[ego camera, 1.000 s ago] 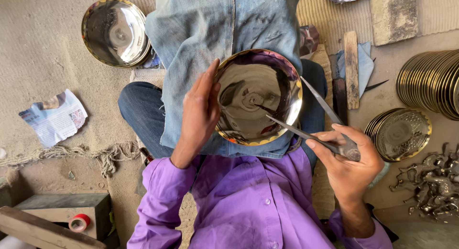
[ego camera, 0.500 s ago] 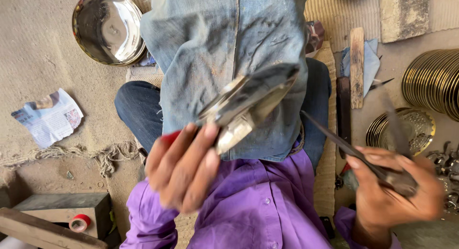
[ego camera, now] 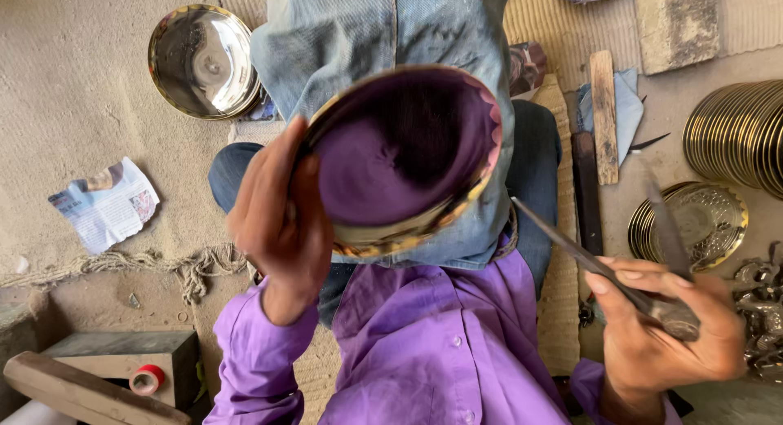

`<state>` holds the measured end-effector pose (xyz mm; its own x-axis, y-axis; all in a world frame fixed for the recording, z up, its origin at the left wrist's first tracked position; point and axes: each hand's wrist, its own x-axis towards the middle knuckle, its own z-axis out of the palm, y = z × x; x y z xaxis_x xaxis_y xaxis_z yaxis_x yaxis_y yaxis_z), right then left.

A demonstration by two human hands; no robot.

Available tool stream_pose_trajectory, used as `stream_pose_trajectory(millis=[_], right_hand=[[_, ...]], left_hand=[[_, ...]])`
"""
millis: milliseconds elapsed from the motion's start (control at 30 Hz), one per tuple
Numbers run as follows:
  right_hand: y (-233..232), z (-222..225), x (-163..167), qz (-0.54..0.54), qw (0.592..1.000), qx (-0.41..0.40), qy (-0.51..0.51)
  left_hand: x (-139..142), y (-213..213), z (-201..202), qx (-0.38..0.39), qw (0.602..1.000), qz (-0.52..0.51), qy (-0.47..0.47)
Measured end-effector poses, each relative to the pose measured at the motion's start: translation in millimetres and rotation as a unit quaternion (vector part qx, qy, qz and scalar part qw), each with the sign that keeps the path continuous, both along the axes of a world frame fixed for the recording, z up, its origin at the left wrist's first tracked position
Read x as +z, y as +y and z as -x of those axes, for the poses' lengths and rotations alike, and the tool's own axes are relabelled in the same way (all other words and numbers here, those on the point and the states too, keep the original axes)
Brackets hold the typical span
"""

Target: The person sits on the floor of a workshop with a brass plate resting on their lap, holding a chisel against the plate surface and striking it with a wooden mallet to engrave a decorative pattern. They rotate and reposition the plate between strikes and continue chasing the design across the surface.

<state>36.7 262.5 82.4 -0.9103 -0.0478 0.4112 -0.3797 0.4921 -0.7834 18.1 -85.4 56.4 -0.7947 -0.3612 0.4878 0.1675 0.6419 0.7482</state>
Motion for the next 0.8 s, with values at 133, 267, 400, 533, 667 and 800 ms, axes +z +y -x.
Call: stream_pose_trajectory(millis=[133,267,400,533,667,800], right_hand=[[-21,7,8,-0.052,0.998,0.026,-0.029],[-42,28,0,-0.104,0.993,0.060,-0.023],[-55,45,-8,-0.145,0.986,0.080,-0.025],[-63,57,-13,-0.192,0.977,0.084,-0.024],[-69,69,-14,-0.194,0.974,0.115,-0.021],[-76,78,-13,-0.210,0.966,0.147,-0.012]], left_hand=[[-25,18,32,-0.071,0.982,-0.157,-0.080],[-49,28,56,-0.089,0.976,-0.164,-0.114],[-52,28,48,-0.076,0.992,0.055,-0.084],[-49,36,22,-0.026,0.963,0.255,-0.087],[-55,53,8,-0.195,0.943,0.250,-0.098],[-67,63,9,-0.197,0.930,0.275,-0.144]])
